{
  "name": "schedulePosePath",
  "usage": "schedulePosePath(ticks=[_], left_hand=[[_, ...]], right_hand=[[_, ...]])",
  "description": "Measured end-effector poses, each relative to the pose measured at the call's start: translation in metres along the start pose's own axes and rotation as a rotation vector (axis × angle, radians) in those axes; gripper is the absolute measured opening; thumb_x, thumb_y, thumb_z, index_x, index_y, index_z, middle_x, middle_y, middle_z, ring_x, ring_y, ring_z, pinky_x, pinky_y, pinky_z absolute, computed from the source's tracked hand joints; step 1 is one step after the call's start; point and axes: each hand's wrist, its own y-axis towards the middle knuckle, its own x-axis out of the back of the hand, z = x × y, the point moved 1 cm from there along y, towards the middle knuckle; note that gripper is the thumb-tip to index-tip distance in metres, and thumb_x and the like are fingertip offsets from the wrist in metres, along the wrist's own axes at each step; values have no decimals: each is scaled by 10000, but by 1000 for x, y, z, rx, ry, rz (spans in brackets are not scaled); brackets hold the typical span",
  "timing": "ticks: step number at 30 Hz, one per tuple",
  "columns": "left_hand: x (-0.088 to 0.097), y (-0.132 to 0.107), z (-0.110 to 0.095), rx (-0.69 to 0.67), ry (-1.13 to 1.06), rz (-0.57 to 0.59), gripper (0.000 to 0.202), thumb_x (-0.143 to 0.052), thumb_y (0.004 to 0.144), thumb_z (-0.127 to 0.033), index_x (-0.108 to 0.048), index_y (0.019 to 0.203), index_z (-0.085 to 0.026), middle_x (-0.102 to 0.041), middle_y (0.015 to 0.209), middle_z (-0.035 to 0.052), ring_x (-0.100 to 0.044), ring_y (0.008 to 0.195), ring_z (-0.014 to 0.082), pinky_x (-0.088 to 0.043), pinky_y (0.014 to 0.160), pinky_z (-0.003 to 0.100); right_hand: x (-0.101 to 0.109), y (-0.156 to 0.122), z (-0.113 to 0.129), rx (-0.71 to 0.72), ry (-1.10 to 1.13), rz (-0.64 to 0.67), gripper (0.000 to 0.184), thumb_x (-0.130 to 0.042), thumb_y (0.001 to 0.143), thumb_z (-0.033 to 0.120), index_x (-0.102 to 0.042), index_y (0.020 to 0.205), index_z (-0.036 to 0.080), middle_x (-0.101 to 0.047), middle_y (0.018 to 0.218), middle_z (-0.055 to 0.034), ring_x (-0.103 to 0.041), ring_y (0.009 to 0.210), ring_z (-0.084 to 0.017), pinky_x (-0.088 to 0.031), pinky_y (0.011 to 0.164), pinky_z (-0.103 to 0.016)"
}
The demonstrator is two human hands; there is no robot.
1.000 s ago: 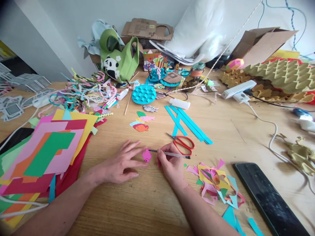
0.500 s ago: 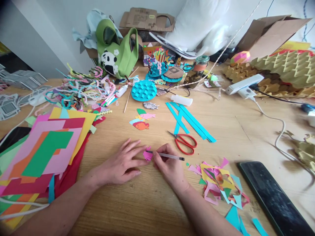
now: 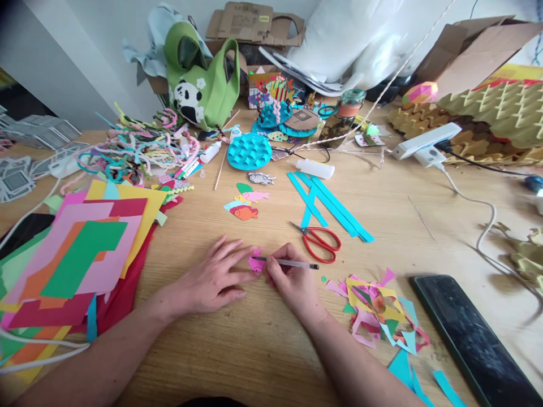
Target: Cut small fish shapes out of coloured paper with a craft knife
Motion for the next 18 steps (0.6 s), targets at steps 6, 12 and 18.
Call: schedulePosePath(ticks=[6,12,18], left_hand=[[-3,-1,2,-10,2,-25,386,-621,894,-387,-600,1277,-347,-374,1532,39,-267,1424,323,-169,1151,619],[-5,-1,3,-28,-2,-45,387,-606,907,-380,-590,1291,-338,-387,1524,46,-272,1419,319,-173,1146,625],[-5,-1,4,-26,4,-32,384,-578,922,-407,-583,1300,-340,-373,1531,47,-259,1423,321,-156,1151,618]], right_hand=[[0,0,-2,1,9,5,316,-652,834,449,-479,709,215,-605,510,15,-534,393,-110,-422,383,-211],[0,0,-4,-15,26,5,329,-656,833,464,-479,714,214,-610,514,13,-534,395,-109,-419,384,-207],[0,0,-3,-28,35,16,338,-666,828,475,-482,720,213,-617,525,10,-531,397,-106,-413,387,-205]])
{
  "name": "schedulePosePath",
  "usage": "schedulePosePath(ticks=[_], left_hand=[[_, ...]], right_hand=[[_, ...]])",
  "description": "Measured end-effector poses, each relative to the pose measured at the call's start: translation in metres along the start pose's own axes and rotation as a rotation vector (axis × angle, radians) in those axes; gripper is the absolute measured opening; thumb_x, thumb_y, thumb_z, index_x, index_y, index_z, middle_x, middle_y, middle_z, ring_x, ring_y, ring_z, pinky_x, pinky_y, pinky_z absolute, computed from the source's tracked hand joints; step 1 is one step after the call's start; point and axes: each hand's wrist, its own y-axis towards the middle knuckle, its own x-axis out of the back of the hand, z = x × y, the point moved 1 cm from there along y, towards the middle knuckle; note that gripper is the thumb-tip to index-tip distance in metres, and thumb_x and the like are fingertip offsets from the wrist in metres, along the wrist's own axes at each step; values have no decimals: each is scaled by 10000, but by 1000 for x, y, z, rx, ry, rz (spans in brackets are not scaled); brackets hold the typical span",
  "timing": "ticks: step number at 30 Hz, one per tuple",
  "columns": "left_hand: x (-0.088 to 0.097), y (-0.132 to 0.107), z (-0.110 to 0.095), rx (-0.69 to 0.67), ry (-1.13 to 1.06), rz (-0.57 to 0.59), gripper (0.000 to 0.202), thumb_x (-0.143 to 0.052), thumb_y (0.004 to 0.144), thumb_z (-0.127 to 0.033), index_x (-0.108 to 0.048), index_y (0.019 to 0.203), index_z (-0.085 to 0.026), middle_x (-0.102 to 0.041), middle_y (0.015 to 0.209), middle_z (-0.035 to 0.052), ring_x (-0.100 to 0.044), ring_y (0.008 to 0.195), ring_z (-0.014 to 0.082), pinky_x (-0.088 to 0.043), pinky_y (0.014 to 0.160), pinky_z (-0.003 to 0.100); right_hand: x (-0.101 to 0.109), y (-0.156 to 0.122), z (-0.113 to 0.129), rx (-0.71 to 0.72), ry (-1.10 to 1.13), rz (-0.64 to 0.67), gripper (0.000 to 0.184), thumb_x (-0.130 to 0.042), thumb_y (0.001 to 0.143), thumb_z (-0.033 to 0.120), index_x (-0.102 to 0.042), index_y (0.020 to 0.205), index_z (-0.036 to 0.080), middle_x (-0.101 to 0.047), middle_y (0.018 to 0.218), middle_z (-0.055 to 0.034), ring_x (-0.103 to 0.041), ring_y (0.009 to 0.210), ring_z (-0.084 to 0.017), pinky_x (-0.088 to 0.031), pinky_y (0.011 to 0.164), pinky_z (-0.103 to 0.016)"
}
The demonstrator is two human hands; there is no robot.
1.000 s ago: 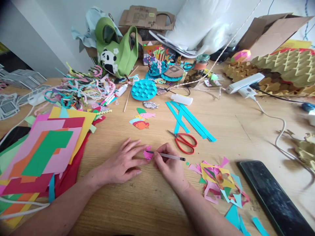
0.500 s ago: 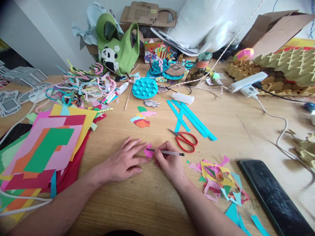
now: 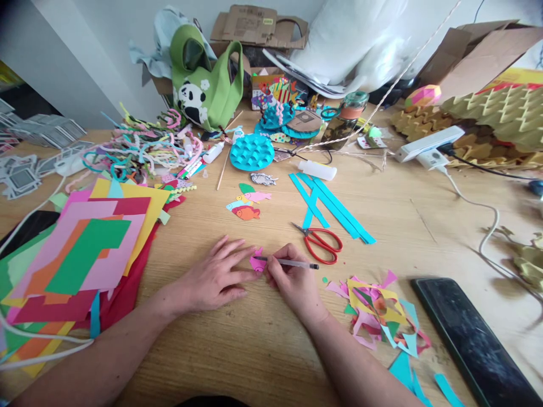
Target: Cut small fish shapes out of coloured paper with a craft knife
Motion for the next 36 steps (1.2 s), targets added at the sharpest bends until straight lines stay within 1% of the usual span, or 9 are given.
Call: schedulePosePath(ticks=[16,30,36], left_hand=[[1,0,-1,-1,6,9,386,-551,934,-429,-575,1309,-341,-364,1537,51,-251,1428,321,-157,1149,616],[0,0,0,1,3,5,378,-553,933,-429,-585,1298,-336,-371,1533,56,-251,1429,318,-154,1151,613],[0,1,1,5,-6,9,379,-564,927,-427,-586,1296,-340,-367,1536,54,-245,1432,320,-148,1150,616]], right_hand=[[0,0,0,19,-19,8,330,-656,839,467,-487,718,210,-621,530,5,-548,417,-110,-427,406,-208],[0,0,-1,-2,1,5,337,-669,827,466,-480,716,210,-624,524,9,-544,406,-104,-422,397,-199],[1,2,-1,-4,4,-1,337,-673,824,474,-491,725,208,-632,526,5,-558,413,-111,-447,404,-208]])
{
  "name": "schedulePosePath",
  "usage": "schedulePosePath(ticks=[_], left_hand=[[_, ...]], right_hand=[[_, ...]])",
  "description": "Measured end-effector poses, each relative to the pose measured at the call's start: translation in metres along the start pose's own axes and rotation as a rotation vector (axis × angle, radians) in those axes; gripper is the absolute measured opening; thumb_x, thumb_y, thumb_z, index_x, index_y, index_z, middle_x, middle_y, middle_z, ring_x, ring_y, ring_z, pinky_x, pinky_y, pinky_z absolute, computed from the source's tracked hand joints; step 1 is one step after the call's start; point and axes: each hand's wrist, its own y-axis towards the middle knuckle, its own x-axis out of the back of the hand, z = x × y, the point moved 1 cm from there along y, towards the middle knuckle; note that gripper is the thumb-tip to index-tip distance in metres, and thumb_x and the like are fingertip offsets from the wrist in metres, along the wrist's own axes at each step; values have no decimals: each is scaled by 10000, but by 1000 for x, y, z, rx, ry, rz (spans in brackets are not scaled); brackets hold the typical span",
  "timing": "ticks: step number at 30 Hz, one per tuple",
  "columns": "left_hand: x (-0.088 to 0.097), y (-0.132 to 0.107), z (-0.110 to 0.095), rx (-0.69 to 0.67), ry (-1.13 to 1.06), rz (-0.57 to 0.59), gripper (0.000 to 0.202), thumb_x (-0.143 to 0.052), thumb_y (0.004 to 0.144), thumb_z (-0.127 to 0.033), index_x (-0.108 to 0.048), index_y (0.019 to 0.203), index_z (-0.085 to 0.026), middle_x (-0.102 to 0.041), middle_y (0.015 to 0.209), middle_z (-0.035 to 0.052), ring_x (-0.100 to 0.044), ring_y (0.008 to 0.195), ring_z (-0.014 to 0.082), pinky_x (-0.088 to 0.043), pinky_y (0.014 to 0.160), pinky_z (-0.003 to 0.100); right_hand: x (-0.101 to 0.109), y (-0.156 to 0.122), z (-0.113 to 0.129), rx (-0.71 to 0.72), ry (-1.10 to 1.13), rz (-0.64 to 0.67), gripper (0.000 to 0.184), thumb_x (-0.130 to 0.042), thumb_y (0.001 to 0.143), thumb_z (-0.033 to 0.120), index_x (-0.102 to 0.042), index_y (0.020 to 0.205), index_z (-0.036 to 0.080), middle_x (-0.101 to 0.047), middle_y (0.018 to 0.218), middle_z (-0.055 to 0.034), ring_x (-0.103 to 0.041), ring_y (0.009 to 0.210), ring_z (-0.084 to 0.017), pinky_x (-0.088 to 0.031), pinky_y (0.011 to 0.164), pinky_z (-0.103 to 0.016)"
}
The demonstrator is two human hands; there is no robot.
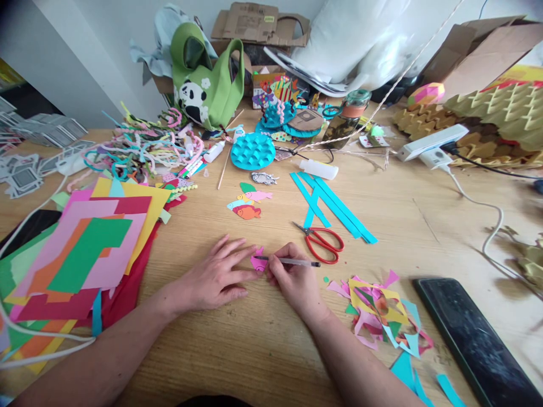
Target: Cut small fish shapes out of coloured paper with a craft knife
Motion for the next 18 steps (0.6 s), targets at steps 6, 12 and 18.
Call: schedulePosePath(ticks=[6,12,18], left_hand=[[1,0,0,-5,-4,-8,385,-588,915,-411,-590,1292,-331,-374,1531,59,-254,1426,317,-150,1151,616],[1,-1,0,-10,-1,-6,392,-588,912,-427,-591,1292,-329,-374,1531,64,-258,1423,326,-163,1144,624],[1,0,0,-9,1,-6,392,-585,913,-433,-587,1294,-336,-379,1528,57,-262,1422,319,-162,1145,618]], right_hand=[[-1,-1,3,-5,-11,8,347,-675,820,484,-488,713,211,-634,528,0,-554,410,-112,-441,401,-213],[0,-1,3,-14,3,5,346,-679,815,491,-492,725,214,-635,531,0,-563,420,-124,-458,408,-228],[0,0,1,-12,11,7,343,-684,813,488,-499,729,211,-640,537,1,-569,425,-119,-466,411,-221]])
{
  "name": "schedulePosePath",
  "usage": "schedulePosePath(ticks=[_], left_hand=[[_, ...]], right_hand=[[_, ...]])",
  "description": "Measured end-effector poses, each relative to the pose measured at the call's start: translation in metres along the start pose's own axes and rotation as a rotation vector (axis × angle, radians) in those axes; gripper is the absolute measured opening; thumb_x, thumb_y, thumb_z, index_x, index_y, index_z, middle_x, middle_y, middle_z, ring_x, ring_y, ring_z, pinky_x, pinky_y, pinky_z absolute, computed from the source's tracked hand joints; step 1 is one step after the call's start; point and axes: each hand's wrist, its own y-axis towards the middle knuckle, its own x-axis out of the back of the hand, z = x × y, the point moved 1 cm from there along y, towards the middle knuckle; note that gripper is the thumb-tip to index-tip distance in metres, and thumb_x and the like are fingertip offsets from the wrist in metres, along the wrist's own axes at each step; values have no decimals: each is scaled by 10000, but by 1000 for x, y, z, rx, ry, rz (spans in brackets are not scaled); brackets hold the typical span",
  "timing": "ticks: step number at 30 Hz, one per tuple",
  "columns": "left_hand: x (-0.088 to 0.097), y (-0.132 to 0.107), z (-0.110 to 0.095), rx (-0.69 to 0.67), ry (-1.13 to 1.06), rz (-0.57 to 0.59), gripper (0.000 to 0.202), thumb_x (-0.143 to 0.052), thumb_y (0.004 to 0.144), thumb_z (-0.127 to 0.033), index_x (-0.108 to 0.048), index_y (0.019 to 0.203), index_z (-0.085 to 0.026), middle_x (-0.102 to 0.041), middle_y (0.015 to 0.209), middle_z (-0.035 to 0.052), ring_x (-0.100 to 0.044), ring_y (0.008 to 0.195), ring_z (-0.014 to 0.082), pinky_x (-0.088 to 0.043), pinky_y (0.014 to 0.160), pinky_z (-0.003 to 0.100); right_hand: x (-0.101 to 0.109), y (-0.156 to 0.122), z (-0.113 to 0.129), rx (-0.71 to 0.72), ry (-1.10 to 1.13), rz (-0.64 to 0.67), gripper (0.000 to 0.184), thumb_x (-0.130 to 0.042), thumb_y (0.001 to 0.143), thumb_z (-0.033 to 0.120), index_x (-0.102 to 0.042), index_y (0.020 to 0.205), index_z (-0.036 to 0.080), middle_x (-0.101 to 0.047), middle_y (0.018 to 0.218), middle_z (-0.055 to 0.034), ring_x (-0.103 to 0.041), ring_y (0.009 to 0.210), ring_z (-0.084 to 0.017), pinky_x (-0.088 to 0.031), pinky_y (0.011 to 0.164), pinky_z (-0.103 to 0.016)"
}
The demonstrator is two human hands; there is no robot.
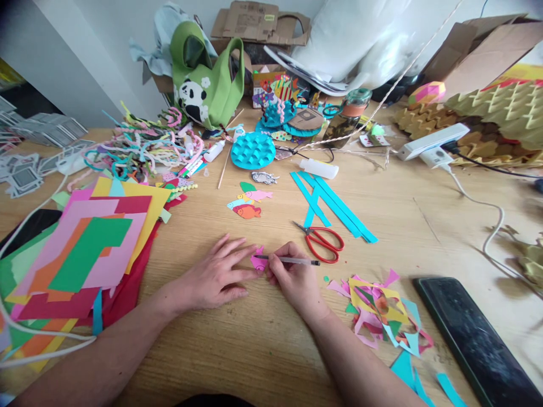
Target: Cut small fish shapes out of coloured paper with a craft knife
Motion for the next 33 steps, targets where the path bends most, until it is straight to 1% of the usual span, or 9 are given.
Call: schedulePosePath(ticks=[7,15,33], left_hand=[[0,0,0,2,3,1,396,-598,909,-416,-586,1296,-336,-367,1536,52,-249,1429,315,-150,1152,607],[0,0,0,-2,4,5,402,-589,911,-432,-583,1301,-337,-377,1530,55,-258,1424,315,-154,1150,609],[0,0,0,-4,-3,-13,395,-617,894,-414,-605,1280,-327,-397,1517,62,-276,1411,323,-166,1145,614]], right_hand=[[0,0,-2,5,1,-5,332,-681,821,480,-506,737,211,-641,541,2,-573,428,-122,-469,407,-225],[0,0,-1,11,-10,14,337,-680,821,481,-501,722,213,-645,539,-2,-570,422,-119,-468,407,-220],[1,1,1,-7,-14,5,374,-687,791,530,-502,709,215,-635,521,0,-571,405,-126,-475,394,-227]])
